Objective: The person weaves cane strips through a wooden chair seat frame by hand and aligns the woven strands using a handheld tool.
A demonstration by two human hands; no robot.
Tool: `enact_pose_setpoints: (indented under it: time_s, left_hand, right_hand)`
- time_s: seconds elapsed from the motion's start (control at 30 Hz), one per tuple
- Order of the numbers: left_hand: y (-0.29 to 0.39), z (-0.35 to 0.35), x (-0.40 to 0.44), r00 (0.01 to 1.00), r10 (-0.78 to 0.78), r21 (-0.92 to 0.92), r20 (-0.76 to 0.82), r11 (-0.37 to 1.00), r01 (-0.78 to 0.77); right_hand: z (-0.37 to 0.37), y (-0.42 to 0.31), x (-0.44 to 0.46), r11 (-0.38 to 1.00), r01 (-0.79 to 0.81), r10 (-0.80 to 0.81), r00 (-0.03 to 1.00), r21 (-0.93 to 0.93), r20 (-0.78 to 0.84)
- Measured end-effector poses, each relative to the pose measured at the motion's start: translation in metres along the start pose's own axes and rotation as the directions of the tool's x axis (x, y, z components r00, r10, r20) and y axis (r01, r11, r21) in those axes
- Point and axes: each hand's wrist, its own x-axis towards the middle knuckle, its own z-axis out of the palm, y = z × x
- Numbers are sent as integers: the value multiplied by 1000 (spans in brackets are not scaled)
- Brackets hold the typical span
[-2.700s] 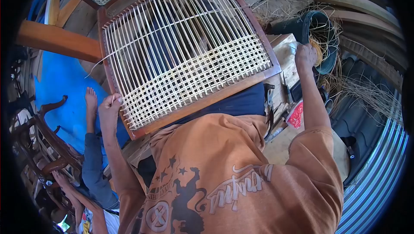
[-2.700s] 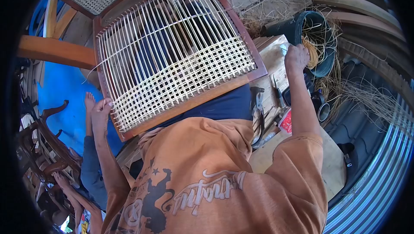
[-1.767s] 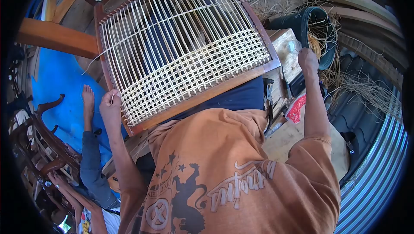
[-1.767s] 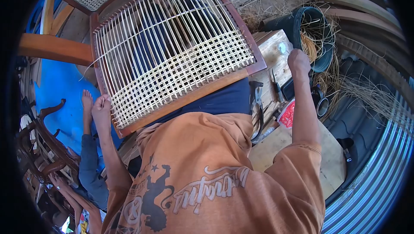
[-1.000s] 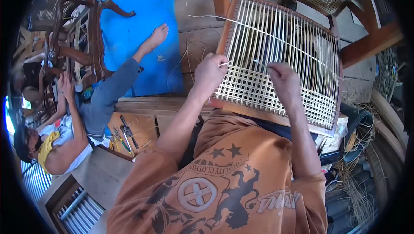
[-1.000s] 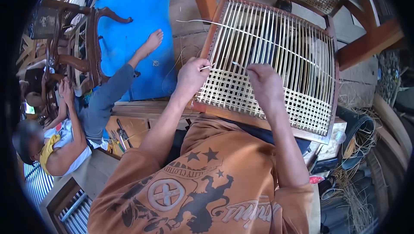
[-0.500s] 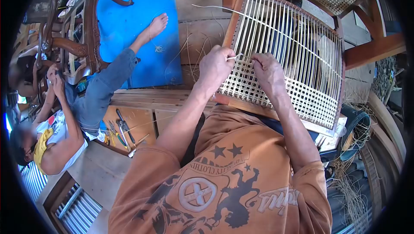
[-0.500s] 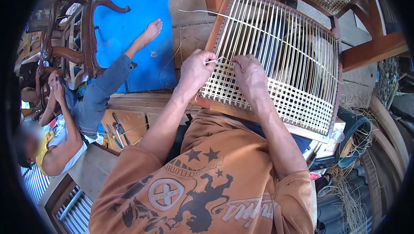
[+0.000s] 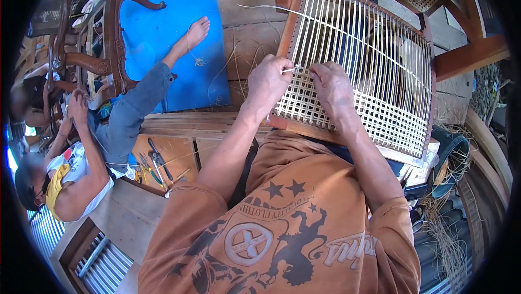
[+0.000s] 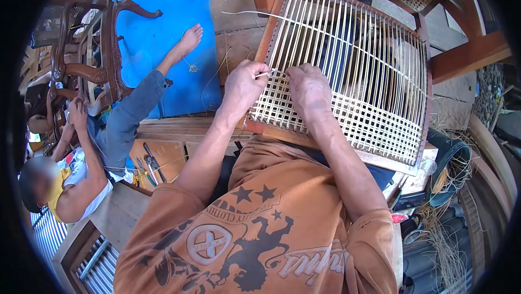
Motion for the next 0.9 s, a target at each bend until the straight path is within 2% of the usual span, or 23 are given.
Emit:
enact_pose_setpoints:
  time_s: [0.1,0.2,0.33,0.4,0.43,0.53,0.57,0.6,0.63,0.67,0.73,0.8,0.87,0.9]
  left_hand:
    - [-3,0,0,1000,3,9,-1,1000,-3]
    - [-2,-1,1,1000,11,16,-1,1000,-11]
    - [1,-1,0,1000,11,11,0,1000,-11]
    - [-3,-3,-2,999,35,25,-9,999,-35]
    - [-8,-4,-2,997,71,27,-13,997,-71]
    - [-37,7,2,993,116,-84,11,990,-115]
    - [-10,-7,-4,978,-150,-304,142,934,188]
    - [-6,-11,-4,939,-263,-466,224,817,339]
    - [-14,-13,-5,982,-140,-330,131,927,176]
    - [-30,-13,-8,992,-79,-321,98,941,106]
    - [-15,-29,-17,975,-197,-161,105,964,212]
    - [-29,-29,-22,985,-166,-204,44,964,171]
    - [-33,-27,-29,994,-108,-176,-12,979,104]
    - [-27,-24,-33,998,-62,-124,-30,991,58]
  right_hand:
    - [-2,3,-2,999,-37,37,999,18,-6]
    - [-5,1,-1,1000,-4,4,999,-5,-34]
    - [-2,-1,-1,992,-19,25,999,-124,46]
    - [-11,4,-5,989,-123,128,990,-78,56]
    - [-20,11,-12,997,-72,72,995,-4,-70]
    - [-78,33,-45,967,-153,213,924,204,-317]
    - [-103,45,-64,911,-299,392,841,283,-374]
    - [-123,74,-91,889,-372,457,748,266,-481]
    - [-145,98,-120,855,-460,509,651,240,-563]
    - [-166,120,-149,816,-531,537,553,228,-637]
    - [-189,175,-220,722,-679,516,402,132,-756]
    - [-197,205,-266,576,-813,555,316,82,-769]
    - [-196,239,-296,455,-885,590,386,-103,-709]
    - [-197,262,-317,363,-818,411,571,-447,-711]
